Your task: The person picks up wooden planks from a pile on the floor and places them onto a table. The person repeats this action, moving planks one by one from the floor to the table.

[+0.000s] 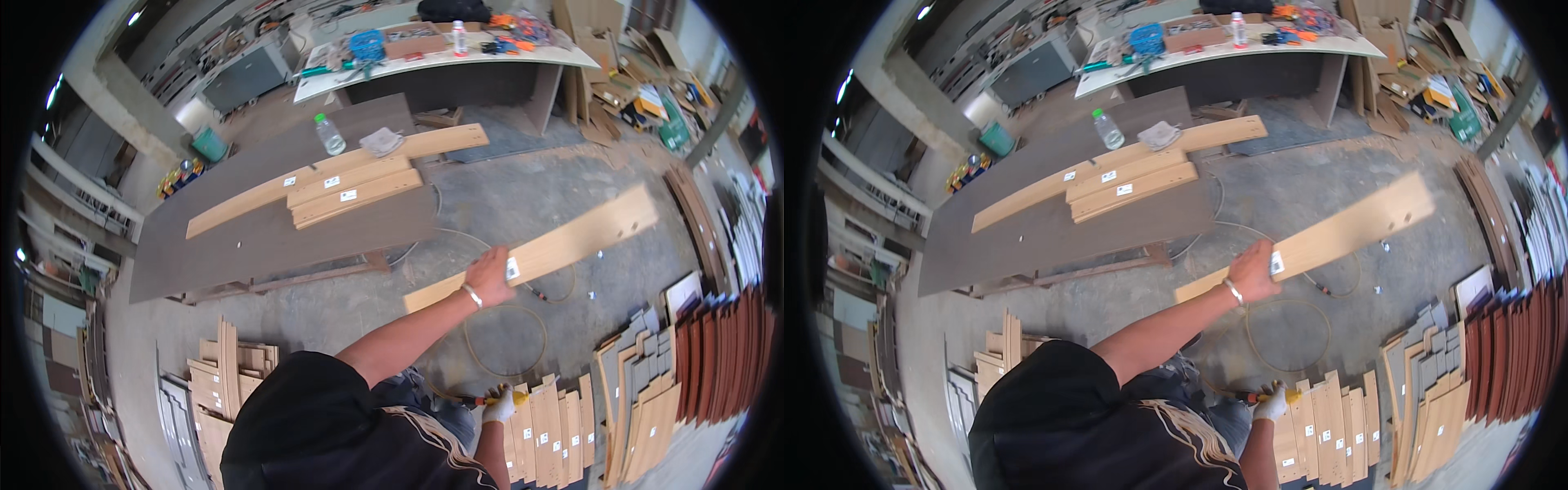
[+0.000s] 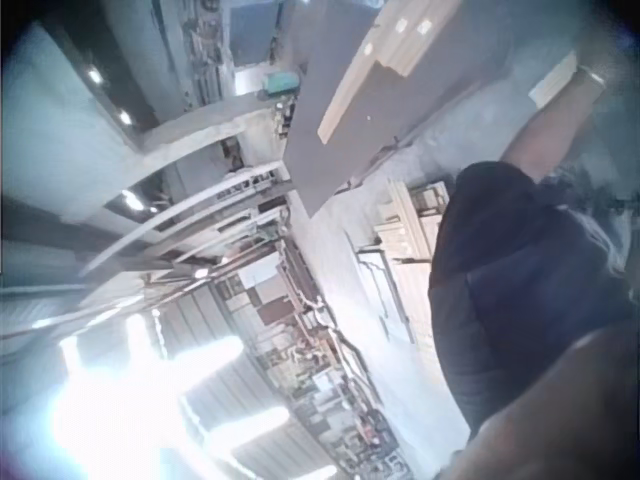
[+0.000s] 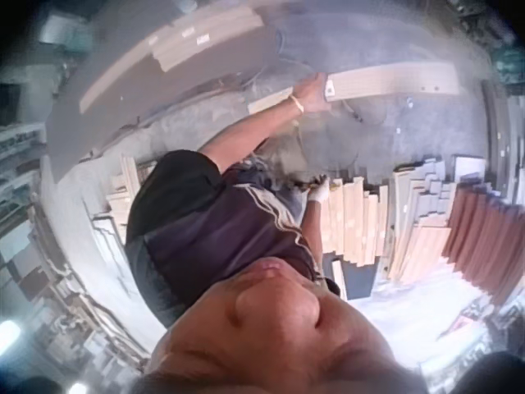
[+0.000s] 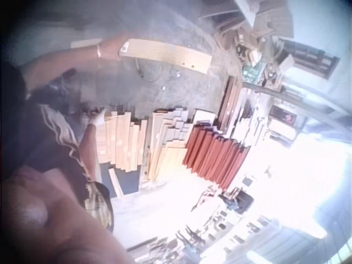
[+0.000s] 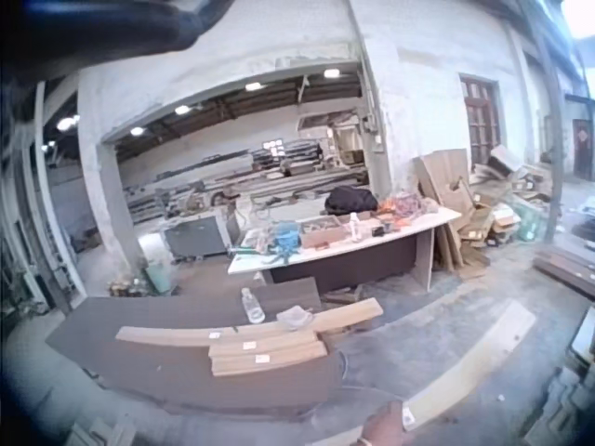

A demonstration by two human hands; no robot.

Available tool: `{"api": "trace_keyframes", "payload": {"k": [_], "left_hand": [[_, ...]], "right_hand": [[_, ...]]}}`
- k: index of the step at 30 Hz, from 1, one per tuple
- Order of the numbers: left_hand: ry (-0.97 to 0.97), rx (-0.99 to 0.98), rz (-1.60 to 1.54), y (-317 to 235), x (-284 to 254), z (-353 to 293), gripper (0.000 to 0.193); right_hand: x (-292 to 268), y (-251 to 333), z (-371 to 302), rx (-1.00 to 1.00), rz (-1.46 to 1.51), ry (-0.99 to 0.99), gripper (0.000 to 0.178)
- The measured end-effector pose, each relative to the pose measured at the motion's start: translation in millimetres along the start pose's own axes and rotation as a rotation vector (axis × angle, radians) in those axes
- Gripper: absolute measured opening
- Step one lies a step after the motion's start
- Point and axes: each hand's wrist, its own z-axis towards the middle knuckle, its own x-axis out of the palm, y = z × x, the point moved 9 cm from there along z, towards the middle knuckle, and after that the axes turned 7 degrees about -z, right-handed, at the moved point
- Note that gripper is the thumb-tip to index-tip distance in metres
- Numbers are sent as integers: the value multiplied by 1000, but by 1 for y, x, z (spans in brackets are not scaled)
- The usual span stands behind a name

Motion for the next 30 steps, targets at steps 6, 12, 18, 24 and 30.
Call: {"api": "trace_keyframes", "payload": {"k": [6, 12, 18, 24, 30], "left_hand": [[-68, -79, 397, 229, -119, -41, 50], [106, -292, 558, 394, -207, -7, 70], [183, -344, 612, 498, -228, 37, 87], [107, -56, 826, 475, -221, 71, 95], [103, -99, 865, 481, -223, 67, 80]], "right_hand": [[16, -12, -37, 10, 3, -21, 11], [80, -71, -96, -56, -74, -78, 18], [81, -92, -141, -66, 88, -183, 18], [-48, -93, -183, -136, 398, -424, 22], [-87, -160, -223, -82, 695, -562, 12]]}}
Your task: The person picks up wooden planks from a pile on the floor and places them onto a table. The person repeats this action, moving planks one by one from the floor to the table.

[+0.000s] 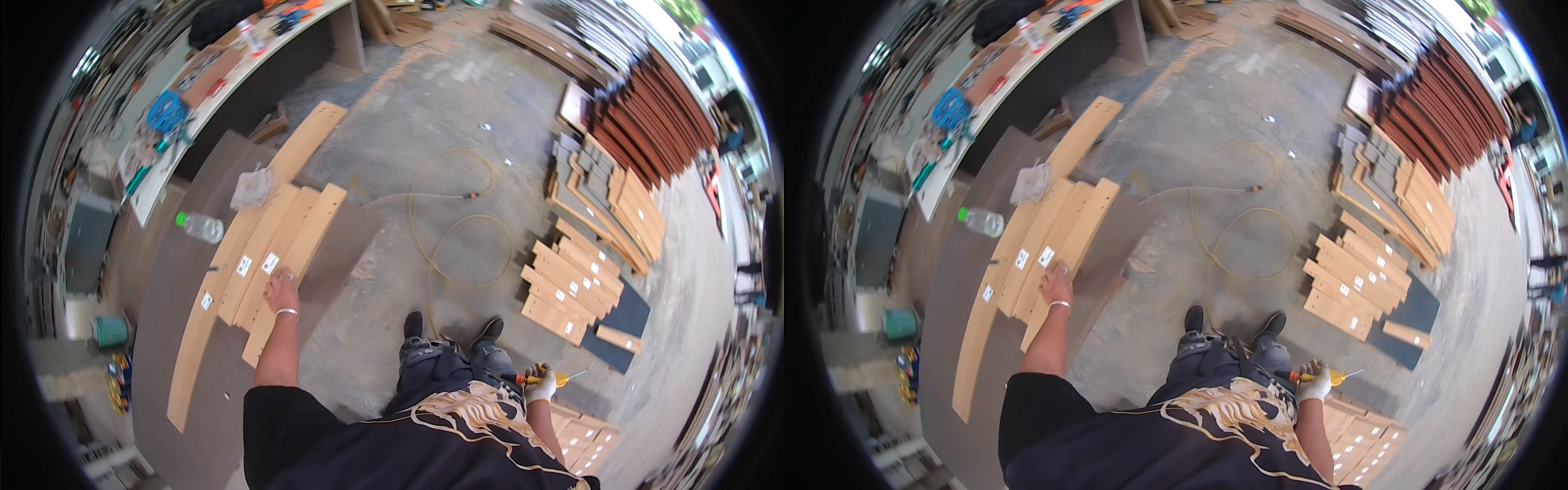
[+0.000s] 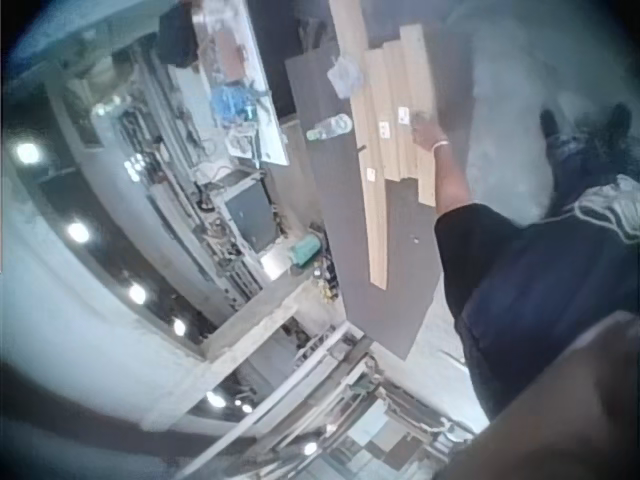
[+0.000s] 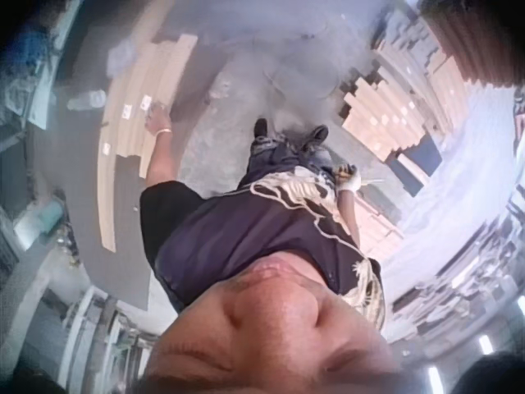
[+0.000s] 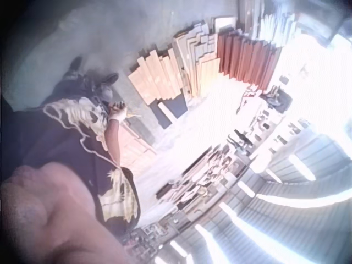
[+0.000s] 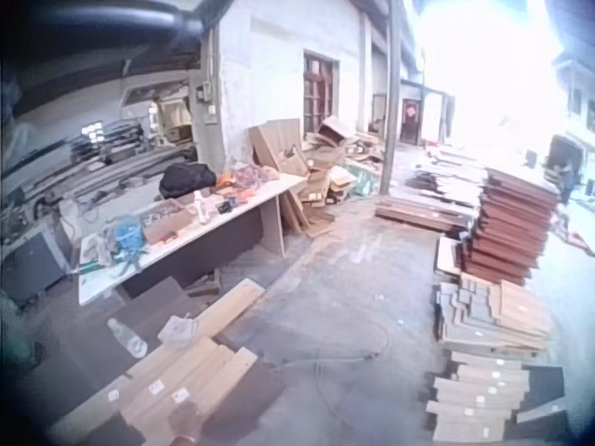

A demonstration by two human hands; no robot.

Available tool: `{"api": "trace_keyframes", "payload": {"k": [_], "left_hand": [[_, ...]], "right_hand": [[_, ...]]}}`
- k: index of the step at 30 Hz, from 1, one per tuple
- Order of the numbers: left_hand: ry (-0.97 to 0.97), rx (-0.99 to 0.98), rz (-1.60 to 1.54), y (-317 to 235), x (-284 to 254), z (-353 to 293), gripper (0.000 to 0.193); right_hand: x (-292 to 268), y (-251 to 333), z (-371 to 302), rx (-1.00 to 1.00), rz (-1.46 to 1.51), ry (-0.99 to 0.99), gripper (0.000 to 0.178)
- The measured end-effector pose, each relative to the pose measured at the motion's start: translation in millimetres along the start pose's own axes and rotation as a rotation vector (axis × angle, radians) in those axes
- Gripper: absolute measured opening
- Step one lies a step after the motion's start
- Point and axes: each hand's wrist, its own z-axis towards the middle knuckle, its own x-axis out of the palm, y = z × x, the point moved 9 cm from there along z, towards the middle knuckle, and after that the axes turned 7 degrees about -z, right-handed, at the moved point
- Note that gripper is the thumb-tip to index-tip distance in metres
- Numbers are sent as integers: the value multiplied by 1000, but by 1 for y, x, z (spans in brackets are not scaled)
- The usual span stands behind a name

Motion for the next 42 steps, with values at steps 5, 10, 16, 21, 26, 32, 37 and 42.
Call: {"api": "trace_keyframes", "payload": {"k": [5, 10, 16, 21, 26, 32, 37, 42], "left_hand": [[10, -203, 168, 33, 21, -3, 48], [-65, -73, 328, -60, 8, -48, 65], [-14, 430, -171, -308, 61, -172, 75], [369, 748, -404, -522, 107, -308, 65], [801, 882, -245, -706, 132, -438, 52], [799, 1337, 324, -899, 264, -544, 56], [653, 1657, 553, -1099, 444, -674, 65], [707, 1753, 49, -1250, 524, -853, 77]], "right_hand": [[-3, -3, 5, 58, 136, -20, 17], [-36, 3, 28, 121, 261, -113, 25], [-29, 9, 78, 348, 344, -145, 22], [-28, 18, 172, 453, 316, -9, 20], [-42, 54, 244, 506, 341, 1, 18], [-80, 48, 303, 455, 431, -74, 18], [-104, 21, 353, 511, 498, -192, 13], [-101, 13, 392, 515, 548, -183, 14]]}}
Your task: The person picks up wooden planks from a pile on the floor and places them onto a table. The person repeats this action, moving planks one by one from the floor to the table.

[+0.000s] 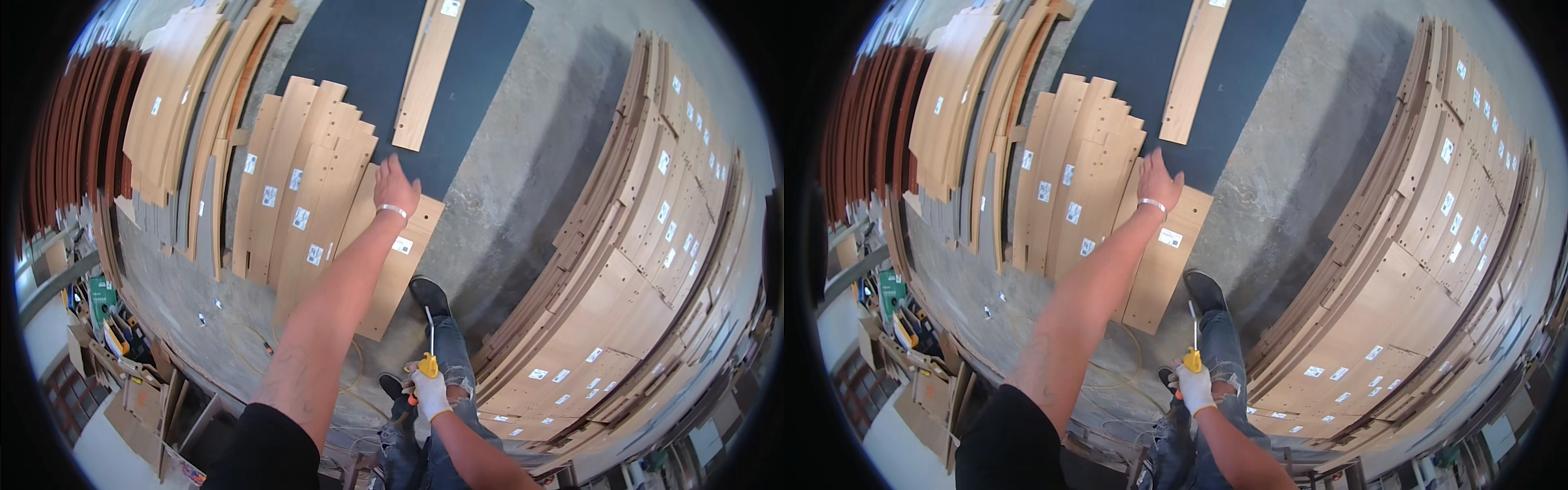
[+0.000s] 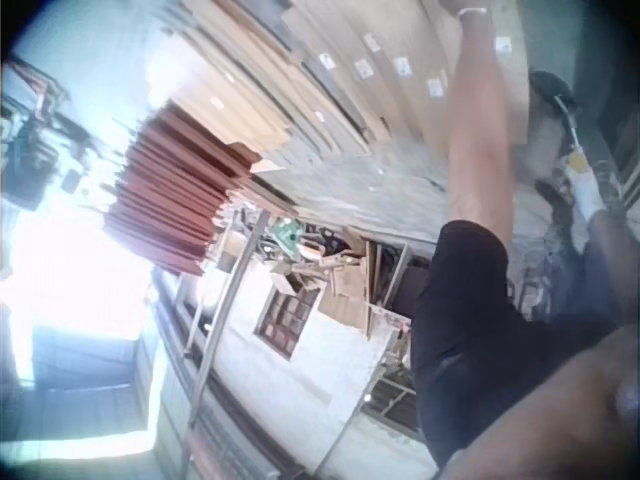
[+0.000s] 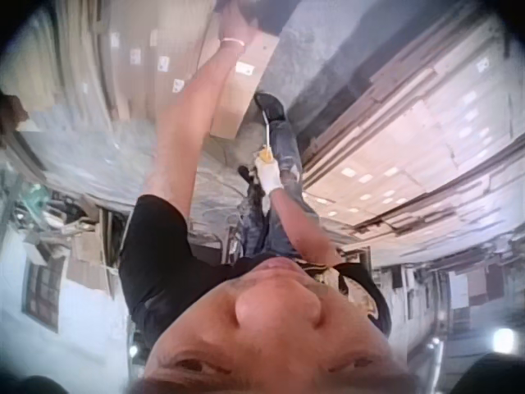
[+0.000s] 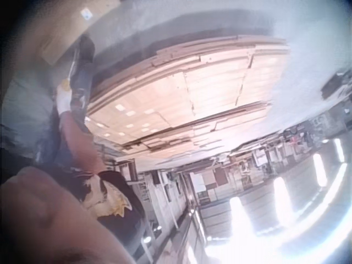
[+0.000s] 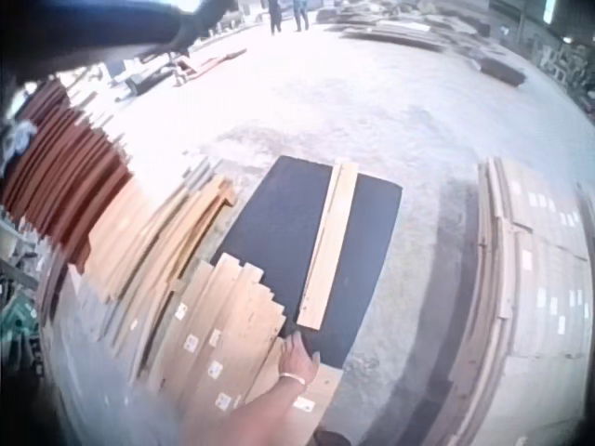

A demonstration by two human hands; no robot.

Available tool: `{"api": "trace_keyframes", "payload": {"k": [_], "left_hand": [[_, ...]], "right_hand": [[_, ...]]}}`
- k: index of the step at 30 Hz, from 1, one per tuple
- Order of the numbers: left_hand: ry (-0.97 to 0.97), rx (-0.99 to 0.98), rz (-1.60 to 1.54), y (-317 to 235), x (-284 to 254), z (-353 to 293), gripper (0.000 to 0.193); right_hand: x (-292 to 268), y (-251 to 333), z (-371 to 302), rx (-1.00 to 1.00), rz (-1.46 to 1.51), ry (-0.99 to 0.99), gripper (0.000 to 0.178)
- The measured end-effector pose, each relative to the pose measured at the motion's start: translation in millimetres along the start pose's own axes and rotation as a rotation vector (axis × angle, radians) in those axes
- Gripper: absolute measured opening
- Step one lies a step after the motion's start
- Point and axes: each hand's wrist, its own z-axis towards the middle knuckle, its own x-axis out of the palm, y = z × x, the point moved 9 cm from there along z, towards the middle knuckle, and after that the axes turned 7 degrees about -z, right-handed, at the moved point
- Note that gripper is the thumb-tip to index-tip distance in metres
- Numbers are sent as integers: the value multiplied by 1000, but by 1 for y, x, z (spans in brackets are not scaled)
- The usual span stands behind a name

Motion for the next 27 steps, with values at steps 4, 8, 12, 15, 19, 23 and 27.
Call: {"api": "trace_keyframes", "payload": {"k": [4, 8, 12, 15, 19, 23, 27], "left_hand": [[-172, 197, 186, -68, 60, 93, 90], [-295, -28, 276, -14, 63, 167, 101], [-274, -37, 202, -33, 76, 192, 99], [-256, -152, 196, -41, 72, 207, 101], [-95, -301, 242, -41, 63, 214, 96], [174, -317, 77, -15, 53, 186, 91], [936, -525, -1071, 17, 82, 48, 50]], "right_hand": [[15, 33, 8, 18, 66, -8, 17], [24, 35, 3, 114, 113, 9, 17], [30, 38, 2, 103, 58, 36, 17], [19, 48, 3, 108, 140, 4, 18], [15, 51, 3, 123, 134, -37, 21], [39, 60, 2, 58, 97, 13, 21], [34, 56, 12, -48, 184, -36, 12]]}}
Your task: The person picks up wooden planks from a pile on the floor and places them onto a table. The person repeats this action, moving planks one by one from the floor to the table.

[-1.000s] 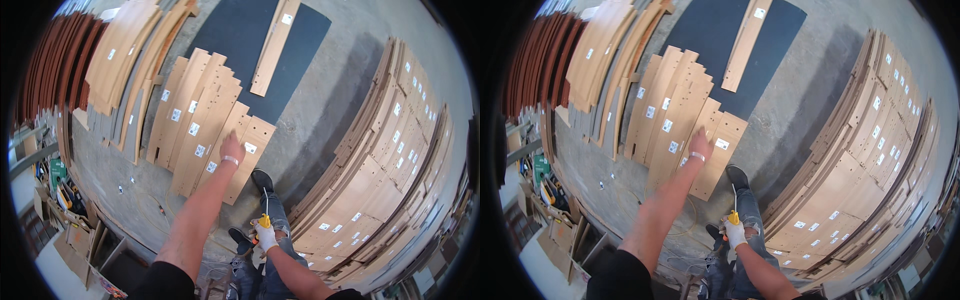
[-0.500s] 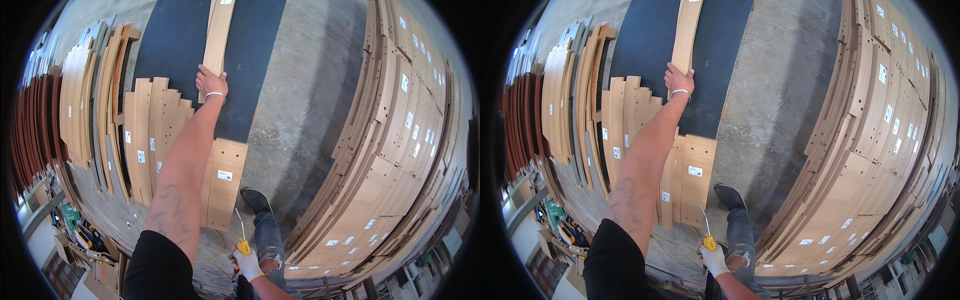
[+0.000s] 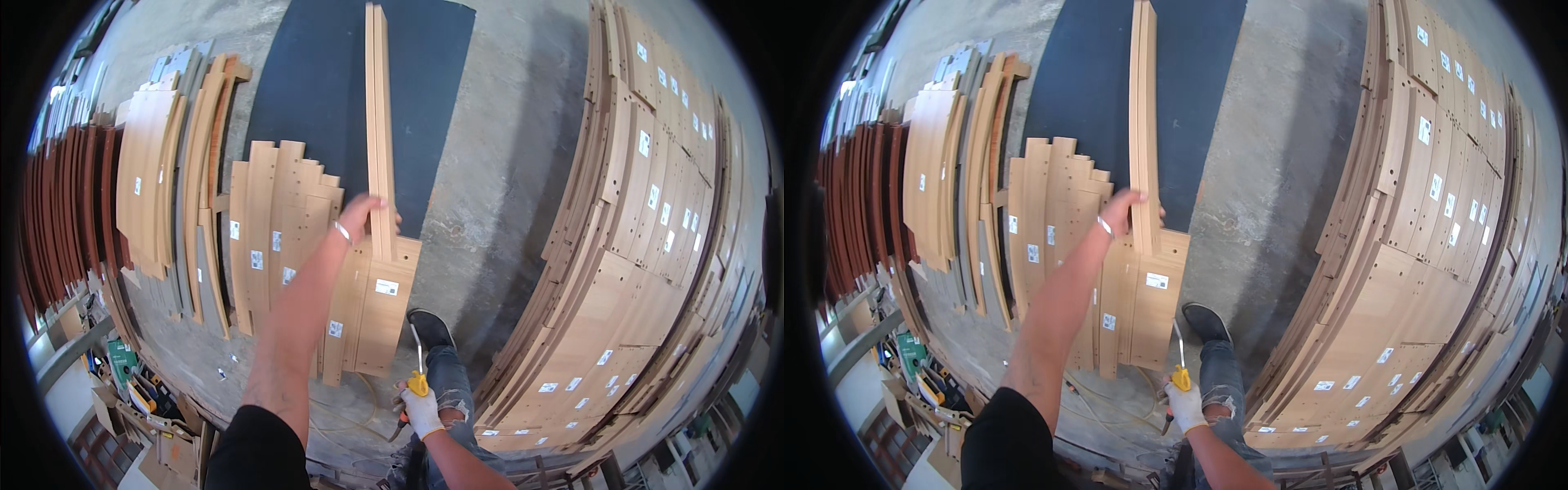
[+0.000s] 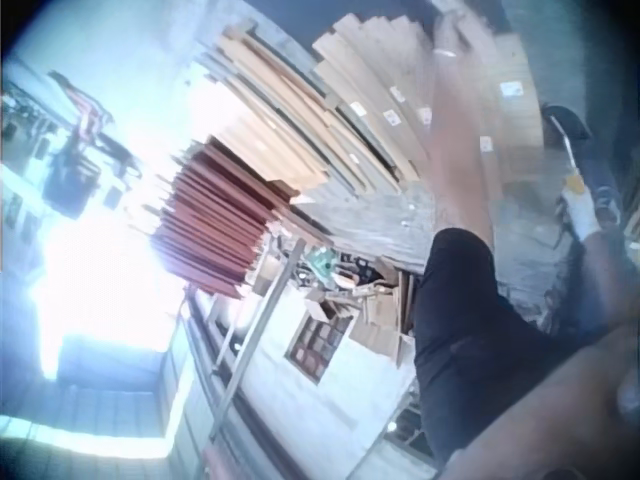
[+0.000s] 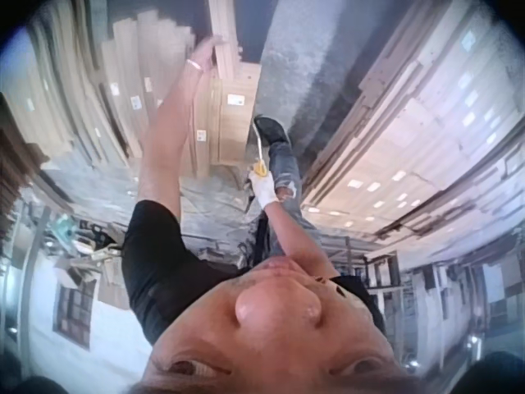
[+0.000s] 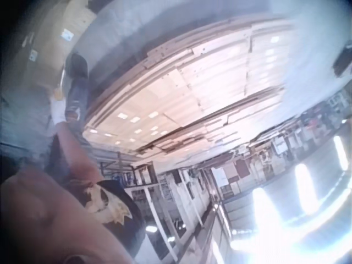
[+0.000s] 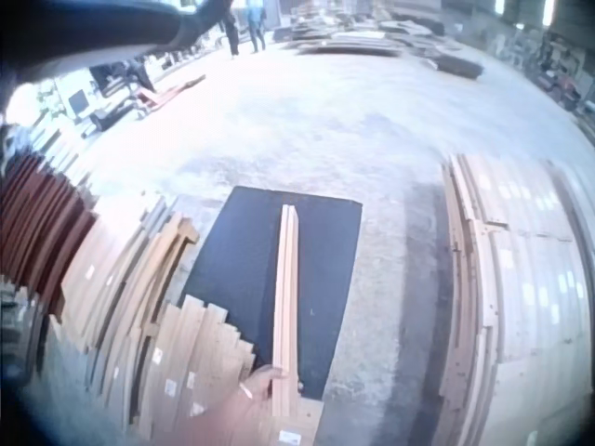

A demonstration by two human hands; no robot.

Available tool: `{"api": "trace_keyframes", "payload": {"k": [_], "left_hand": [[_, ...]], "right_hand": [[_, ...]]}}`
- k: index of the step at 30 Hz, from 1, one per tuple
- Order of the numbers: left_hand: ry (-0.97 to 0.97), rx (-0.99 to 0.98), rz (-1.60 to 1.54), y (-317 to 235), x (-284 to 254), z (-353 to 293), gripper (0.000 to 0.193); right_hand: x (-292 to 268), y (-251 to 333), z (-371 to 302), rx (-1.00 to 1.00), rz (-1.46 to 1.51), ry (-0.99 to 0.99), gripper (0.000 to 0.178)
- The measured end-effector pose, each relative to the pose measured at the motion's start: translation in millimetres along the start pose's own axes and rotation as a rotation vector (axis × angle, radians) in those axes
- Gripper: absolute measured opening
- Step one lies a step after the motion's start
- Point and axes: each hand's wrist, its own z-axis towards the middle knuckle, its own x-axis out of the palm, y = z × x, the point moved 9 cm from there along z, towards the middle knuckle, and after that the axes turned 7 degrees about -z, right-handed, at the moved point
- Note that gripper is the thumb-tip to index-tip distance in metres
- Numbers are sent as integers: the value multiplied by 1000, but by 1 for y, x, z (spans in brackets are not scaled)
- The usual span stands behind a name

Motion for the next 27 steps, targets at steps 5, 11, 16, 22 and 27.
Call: {"api": "trace_keyframes", "payload": {"k": [5, 11, 16, 22, 27], "left_hand": [[219, -67, -466, 69, 28, -110, 63], [186, -37, -484, 92, 22, -147, 54], [-29, -33, -287, 144, 25, -206, 47], [-155, -96, -189, 192, 27, -312, 48], [-123, -12, -215, 204, 55, -359, 50]], "right_hand": [[-13, -3, -9, -40, 44, -36, 15], [-18, 9, -12, -115, -13, 0, 11], [-8, 70, -18, -228, -211, 35, 14], [25, 170, 2, -177, -332, 12, 15], [29, 185, -12, -197, -366, -87, 15]]}}
